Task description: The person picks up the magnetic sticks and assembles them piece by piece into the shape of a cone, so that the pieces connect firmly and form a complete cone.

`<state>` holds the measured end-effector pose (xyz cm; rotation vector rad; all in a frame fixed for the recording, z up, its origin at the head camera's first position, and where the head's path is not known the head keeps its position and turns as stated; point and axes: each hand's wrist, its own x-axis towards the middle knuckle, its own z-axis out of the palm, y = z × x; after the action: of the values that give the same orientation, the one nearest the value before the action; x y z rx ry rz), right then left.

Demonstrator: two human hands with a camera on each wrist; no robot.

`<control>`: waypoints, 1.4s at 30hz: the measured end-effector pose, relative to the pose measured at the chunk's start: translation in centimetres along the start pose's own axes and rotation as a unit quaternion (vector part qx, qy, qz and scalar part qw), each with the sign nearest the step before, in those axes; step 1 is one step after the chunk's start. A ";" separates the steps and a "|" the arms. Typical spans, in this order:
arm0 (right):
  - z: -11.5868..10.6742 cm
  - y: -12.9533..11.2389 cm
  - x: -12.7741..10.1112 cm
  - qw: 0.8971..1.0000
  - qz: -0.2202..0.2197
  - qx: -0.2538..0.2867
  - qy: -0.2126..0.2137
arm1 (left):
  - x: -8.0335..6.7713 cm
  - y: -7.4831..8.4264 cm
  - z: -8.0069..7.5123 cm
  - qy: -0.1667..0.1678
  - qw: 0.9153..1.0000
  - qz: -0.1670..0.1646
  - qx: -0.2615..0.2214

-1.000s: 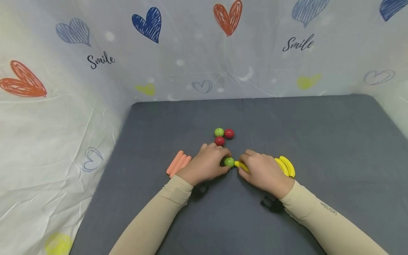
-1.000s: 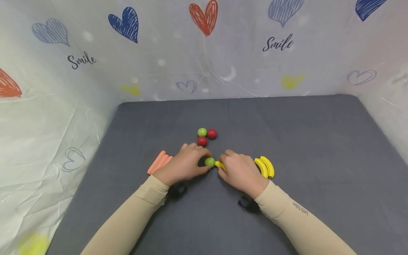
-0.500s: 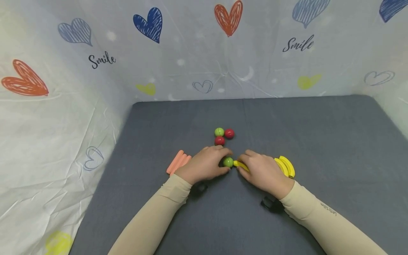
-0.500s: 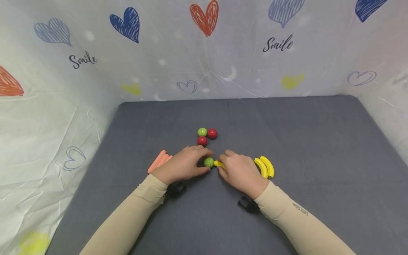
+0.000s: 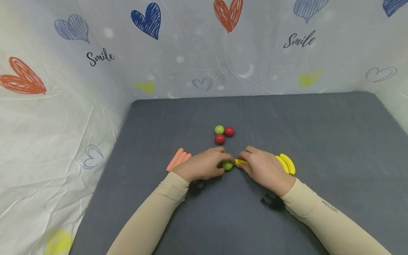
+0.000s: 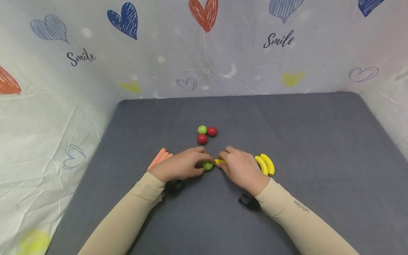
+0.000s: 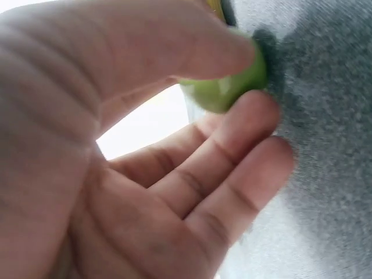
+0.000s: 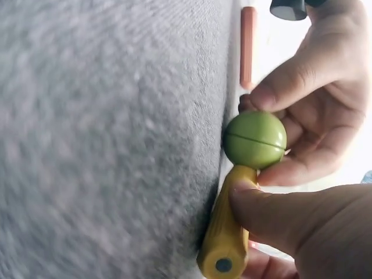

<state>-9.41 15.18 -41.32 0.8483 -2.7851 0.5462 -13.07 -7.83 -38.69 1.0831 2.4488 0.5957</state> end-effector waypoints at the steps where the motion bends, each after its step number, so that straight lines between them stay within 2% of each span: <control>1: -0.1 0.0 0.0 1.000 0.000 0.002 0.000 | 0.0 0.1 0.0 -0.003 1.000 0.002 0.005; 4: -0.6 0.2 0.0 1.000 0.003 0.004 -0.008 | -0.1 0.5 -0.1 -0.013 1.000 0.005 0.019; 11: -2.4 1.1 -0.1 0.999 0.030 -0.009 -0.041 | -0.1 2.1 0.1 -0.030 0.997 -0.012 0.073; 19: -4.1 2.7 -1.0 0.994 0.077 -0.024 -0.076 | -0.2 3.3 0.5 -0.023 0.993 -0.007 0.113; 30: -5.6 4.5 -3.0 0.988 0.114 -0.006 -0.101 | 0.0 3.8 1.1 0.003 0.993 -0.010 0.116; 35: -5.8 4.8 -3.1 0.984 0.127 0.004 -0.122 | 0.1 3.8 1.3 0.013 0.992 -0.015 0.123; 42: -5.1 4.5 -3.1 0.985 0.117 -0.010 -0.126 | 0.1 3.7 1.5 0.024 0.992 -0.021 0.121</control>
<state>-9.11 22.20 -38.78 0.6282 -3.1409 0.4742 -10.16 -5.13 -38.00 1.1140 2.6311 0.3209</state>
